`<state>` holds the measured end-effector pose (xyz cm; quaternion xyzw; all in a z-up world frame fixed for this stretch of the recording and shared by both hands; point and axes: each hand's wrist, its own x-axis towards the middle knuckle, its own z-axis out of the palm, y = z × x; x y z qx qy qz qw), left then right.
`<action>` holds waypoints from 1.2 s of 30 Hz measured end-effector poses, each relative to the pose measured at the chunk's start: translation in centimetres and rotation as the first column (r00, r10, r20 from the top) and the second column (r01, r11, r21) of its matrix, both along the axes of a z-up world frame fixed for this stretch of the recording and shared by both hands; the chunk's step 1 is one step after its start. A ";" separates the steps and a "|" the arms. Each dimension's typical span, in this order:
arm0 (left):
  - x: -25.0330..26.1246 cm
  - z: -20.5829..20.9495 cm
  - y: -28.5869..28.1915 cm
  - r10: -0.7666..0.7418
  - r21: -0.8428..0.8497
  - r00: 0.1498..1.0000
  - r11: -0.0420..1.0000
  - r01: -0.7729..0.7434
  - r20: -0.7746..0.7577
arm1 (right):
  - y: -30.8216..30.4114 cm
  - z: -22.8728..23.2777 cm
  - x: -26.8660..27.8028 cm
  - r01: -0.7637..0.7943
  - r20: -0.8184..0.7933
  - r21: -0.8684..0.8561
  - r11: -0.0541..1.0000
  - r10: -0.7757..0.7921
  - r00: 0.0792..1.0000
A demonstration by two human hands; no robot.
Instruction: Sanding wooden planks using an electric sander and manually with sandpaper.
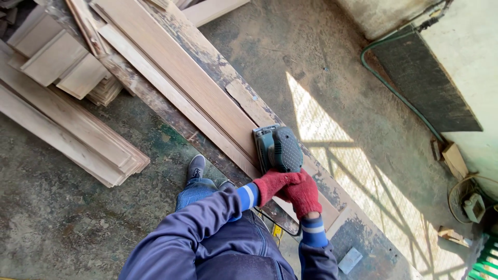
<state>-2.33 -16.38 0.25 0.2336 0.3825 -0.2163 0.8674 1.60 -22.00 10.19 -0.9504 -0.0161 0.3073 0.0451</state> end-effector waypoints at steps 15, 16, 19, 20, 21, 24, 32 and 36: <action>2.8 -3.5 17.8 0.259 0.132 0.965 0.956 -0.261 0.033 | 17.6 -3.3 4.2 -0.049 -0.075 0.175 0.983 0.063 0.995; 2.3 -3.6 18.7 0.242 0.131 0.970 0.961 -0.244 0.028 | 18.7 -2.5 3.8 -0.031 -0.079 0.173 0.984 0.045 0.996; 1.1 -4.0 20.1 0.115 0.060 0.993 0.991 -0.116 0.018 | 19.5 -2.7 2.9 -0.060 -0.101 0.120 0.991 0.072 0.992; 0.5 -4.3 20.4 0.111 0.050 0.994 0.993 -0.111 -0.006 | 18.8 -4.6 2.7 -0.067 -0.104 0.105 0.992 0.078 0.992; 0.2 -4.6 20.7 0.110 0.041 0.994 0.993 -0.109 -0.027 | 18.0 -6.4 2.5 -0.078 -0.103 0.091 0.993 0.088 0.991; -0.7 -5.0 19.3 0.099 -0.019 0.995 0.995 -0.099 -0.015 | 15.6 -8.0 2.1 -0.071 -0.098 0.083 0.994 0.079 0.992; -0.6 -3.9 7.5 0.003 0.016 1.000 1.000 -0.003 -0.005 | 5.1 -4.1 0.3 0.037 -0.052 0.147 0.988 -0.029 0.998; -1.5 -2.7 -0.1 -0.077 0.083 0.996 0.993 0.079 -0.038 | -2.0 -2.4 -1.3 0.102 -0.048 0.118 0.988 -0.097 0.994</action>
